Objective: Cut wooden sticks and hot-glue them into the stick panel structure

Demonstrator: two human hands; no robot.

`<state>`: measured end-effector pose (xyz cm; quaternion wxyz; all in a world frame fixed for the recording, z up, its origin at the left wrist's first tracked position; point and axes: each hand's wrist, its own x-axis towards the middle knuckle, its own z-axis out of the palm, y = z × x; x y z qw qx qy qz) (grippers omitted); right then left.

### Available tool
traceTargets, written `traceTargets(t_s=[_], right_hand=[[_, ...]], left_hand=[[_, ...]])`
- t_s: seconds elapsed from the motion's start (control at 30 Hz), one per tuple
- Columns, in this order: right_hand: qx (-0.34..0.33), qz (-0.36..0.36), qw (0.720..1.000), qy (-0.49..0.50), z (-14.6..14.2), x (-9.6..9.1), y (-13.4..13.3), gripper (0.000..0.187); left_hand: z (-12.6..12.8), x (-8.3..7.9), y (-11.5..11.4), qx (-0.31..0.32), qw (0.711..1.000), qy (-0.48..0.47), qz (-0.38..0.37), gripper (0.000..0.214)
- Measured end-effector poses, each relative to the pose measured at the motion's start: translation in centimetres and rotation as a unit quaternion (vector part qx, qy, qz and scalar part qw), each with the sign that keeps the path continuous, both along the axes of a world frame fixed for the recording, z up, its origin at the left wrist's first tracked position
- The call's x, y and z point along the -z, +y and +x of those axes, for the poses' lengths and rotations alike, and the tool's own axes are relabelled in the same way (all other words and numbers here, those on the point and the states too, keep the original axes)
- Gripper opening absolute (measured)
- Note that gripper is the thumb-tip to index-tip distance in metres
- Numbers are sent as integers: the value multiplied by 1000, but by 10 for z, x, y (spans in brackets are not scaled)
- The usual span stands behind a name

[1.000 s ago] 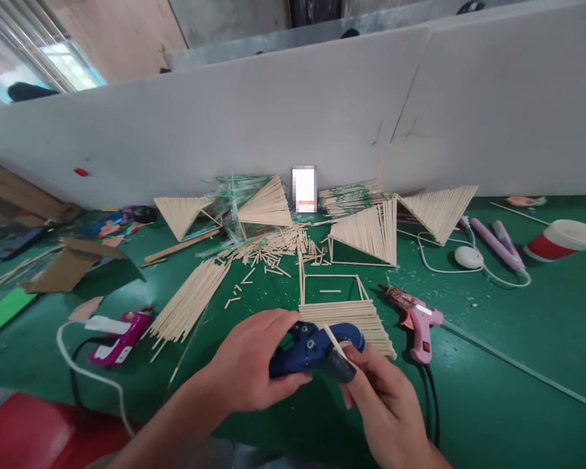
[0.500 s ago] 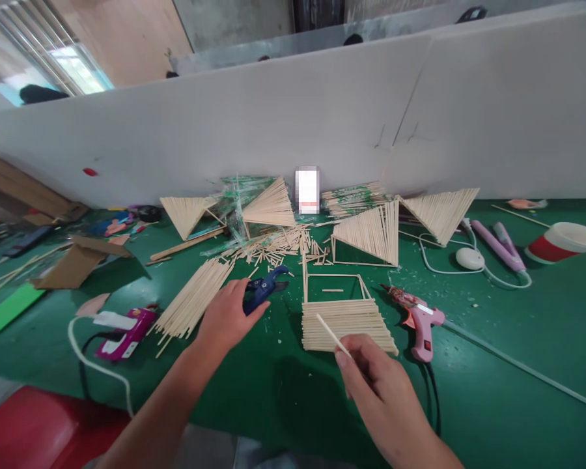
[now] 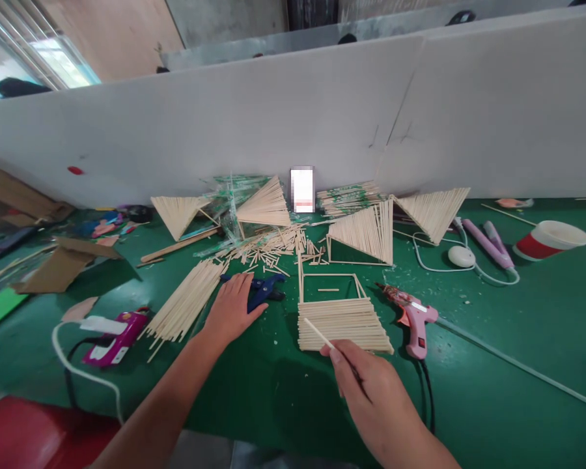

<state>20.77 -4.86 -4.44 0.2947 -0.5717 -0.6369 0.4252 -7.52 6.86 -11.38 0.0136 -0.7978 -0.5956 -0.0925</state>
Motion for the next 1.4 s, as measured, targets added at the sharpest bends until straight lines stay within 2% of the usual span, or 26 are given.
traceTargets(t_s=[0.1,0.2,0.27,0.33,0.43,0.57,0.77,0.93,1.1,1.17,1.23,1.3,1.4], right_hand=[[-17,-27,999,-9,-2,-1,1,40],[-42,-41,998,-29,-2,-3,1,39],[-53,-35,997,-51,-2,-3,1,37],[-58,-26,996,-65,-2,-4,1,36],[-66,-10,994,-92,-2,-4,-1,35],[-73,20,991,-113,-3,-3,-4,35],[-72,25,995,-67,-1,-1,-4,36],[-76,14,996,-48,-1,-1,-2,37],[-46,-3,999,-18,-4,2,-1,36],[-31,-8,999,-5,-4,2,-2,35],[-22,-12,1000,0,-2,0,-2,32],[-32,-6,999,10,2,-3,-3,30],[-62,43,995,67,10,-9,-3,31]], left_hand=[[7,-12,-7,25,998,-43,26,66],[25,-42,-30,71,992,-94,52,47],[41,-65,-47,134,983,-119,48,40],[58,-84,-61,253,957,-138,29,36],[76,-99,-69,295,947,-129,0,22],[81,-101,-66,282,953,-107,-7,9],[83,-103,-66,276,953,-123,-30,12],[85,-104,-69,284,949,-133,-14,12],[87,-100,-74,271,957,-105,5,19],[85,-100,-73,237,966,-108,-7,21],[79,-101,-64,171,976,-130,-22,22],[68,-100,-45,92,984,-151,-21,24],[43,-96,-5,-17,987,-160,19,26]])
